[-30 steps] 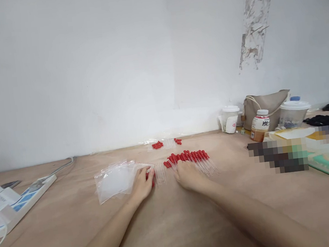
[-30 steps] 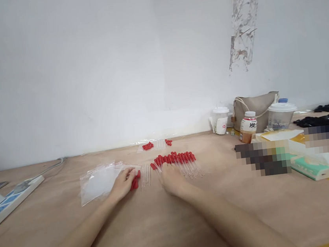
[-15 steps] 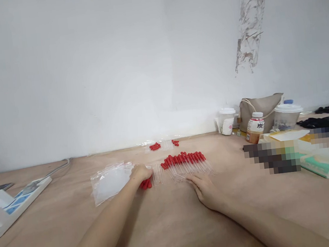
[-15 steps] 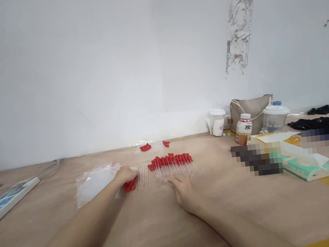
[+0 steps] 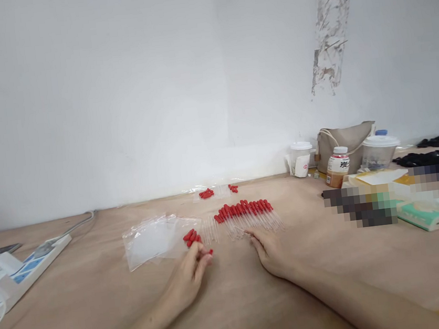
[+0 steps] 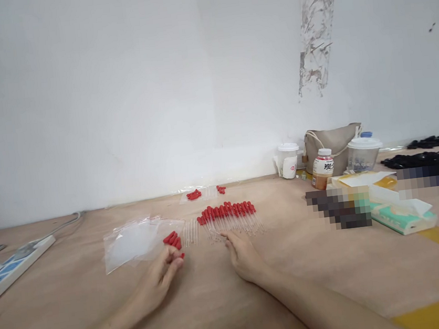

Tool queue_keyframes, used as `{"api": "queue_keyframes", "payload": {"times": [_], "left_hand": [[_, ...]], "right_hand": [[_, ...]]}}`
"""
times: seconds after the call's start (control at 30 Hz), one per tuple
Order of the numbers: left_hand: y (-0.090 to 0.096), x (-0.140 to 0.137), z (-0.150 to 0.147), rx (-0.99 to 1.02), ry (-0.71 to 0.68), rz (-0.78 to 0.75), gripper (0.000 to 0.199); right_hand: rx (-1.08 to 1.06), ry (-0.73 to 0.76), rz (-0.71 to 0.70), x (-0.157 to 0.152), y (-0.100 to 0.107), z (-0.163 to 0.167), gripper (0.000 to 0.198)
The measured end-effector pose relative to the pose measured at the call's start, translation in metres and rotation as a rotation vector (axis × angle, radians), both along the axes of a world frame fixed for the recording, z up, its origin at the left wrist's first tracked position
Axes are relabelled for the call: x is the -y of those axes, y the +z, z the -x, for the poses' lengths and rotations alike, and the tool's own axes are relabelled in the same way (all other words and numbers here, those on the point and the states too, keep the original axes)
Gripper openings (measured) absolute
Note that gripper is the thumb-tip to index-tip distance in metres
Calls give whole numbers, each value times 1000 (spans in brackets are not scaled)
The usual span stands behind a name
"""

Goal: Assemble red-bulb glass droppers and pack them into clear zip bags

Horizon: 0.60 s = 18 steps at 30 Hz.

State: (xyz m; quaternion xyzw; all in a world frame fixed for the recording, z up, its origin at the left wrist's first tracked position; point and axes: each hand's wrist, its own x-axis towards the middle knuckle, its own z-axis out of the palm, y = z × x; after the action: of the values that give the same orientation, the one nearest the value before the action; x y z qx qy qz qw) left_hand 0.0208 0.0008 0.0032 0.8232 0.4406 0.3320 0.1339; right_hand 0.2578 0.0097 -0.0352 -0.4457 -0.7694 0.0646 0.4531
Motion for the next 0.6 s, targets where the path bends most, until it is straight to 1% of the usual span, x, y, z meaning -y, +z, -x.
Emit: {"api": "queue_keyframes", "payload": {"times": [0.07,0.13,0.27,0.37,0.6], "left_hand": [[-13,10,2,51,-25,40,10],[-19,11,0,73,-44,31,14],[-14,4,-7,50,-108,-51,20],[-11,4,-8,52,-121,-72,20],[-13,7,-7,22,-122,-56,23]], "right_hand": [[-35,14,-2,4,1,7,28],[-46,44,0,9,3,12,26],[8,137,22,18,10,17,22],[45,215,44,24,15,17,21],[99,256,67,28,15,18,18]]}}
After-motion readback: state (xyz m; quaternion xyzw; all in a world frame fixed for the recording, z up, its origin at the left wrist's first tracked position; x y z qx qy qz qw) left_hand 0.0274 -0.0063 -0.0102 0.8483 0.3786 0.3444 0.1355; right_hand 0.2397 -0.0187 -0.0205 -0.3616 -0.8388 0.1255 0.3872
